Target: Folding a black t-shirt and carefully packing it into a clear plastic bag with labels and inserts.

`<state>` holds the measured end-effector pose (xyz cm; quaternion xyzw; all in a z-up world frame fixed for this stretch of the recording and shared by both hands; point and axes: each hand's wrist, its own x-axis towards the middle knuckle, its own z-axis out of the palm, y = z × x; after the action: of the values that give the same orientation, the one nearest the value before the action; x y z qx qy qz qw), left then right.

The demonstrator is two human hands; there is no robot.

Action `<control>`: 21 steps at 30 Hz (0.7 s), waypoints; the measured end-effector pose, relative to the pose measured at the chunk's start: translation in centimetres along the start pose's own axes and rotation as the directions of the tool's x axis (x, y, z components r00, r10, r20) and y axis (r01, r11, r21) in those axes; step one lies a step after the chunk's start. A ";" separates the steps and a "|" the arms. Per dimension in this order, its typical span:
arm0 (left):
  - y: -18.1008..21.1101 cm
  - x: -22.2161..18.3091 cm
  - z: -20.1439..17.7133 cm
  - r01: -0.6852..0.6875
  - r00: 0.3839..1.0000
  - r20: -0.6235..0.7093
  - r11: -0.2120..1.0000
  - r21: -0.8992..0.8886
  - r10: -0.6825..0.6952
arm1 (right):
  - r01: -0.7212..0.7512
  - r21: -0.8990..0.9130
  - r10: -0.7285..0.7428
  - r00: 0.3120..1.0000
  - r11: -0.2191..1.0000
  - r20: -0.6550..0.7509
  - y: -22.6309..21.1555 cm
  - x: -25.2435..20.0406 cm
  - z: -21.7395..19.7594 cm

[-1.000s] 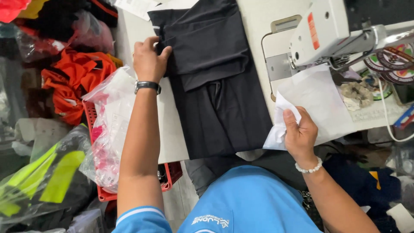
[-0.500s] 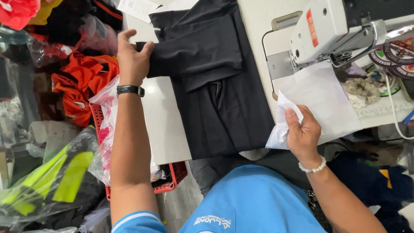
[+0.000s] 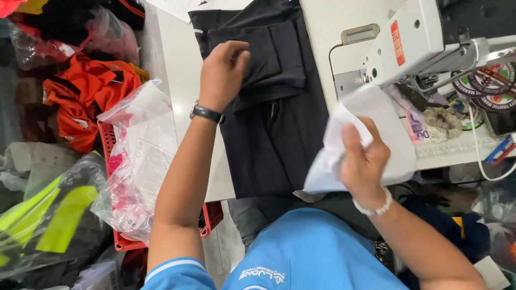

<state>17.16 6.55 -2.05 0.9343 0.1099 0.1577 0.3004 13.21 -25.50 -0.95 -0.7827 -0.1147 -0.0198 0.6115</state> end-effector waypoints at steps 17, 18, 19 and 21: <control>-4.7 -3.6 -0.3 0.356 0.842 -0.196 0.791 -0.497 -0.502 | 0.578 -0.508 -0.393 0.813 0.638 0.430 2.7 12.1 16.2; -4.7 -3.6 -0.2 0.357 0.840 -0.196 0.787 -0.503 -0.506 | 0.581 -0.510 -0.393 0.810 0.634 0.435 3.5 12.9 15.7; -4.6 -3.6 -0.1 0.374 0.838 -0.203 0.804 -0.463 -0.507 | 0.506 -0.560 -0.362 0.862 0.656 0.355 4.3 13.7 15.2; -4.7 -3.9 0.5 0.394 0.833 -0.210 0.815 -0.426 -0.512 | 0.430 -0.603 -0.331 0.903 0.672 0.276 5.1 15.3 14.6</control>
<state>13.22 8.93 -6.11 0.7700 0.3470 0.2450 0.4761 27.50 -10.24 -6.83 -0.9030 -0.3049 -0.1293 0.2735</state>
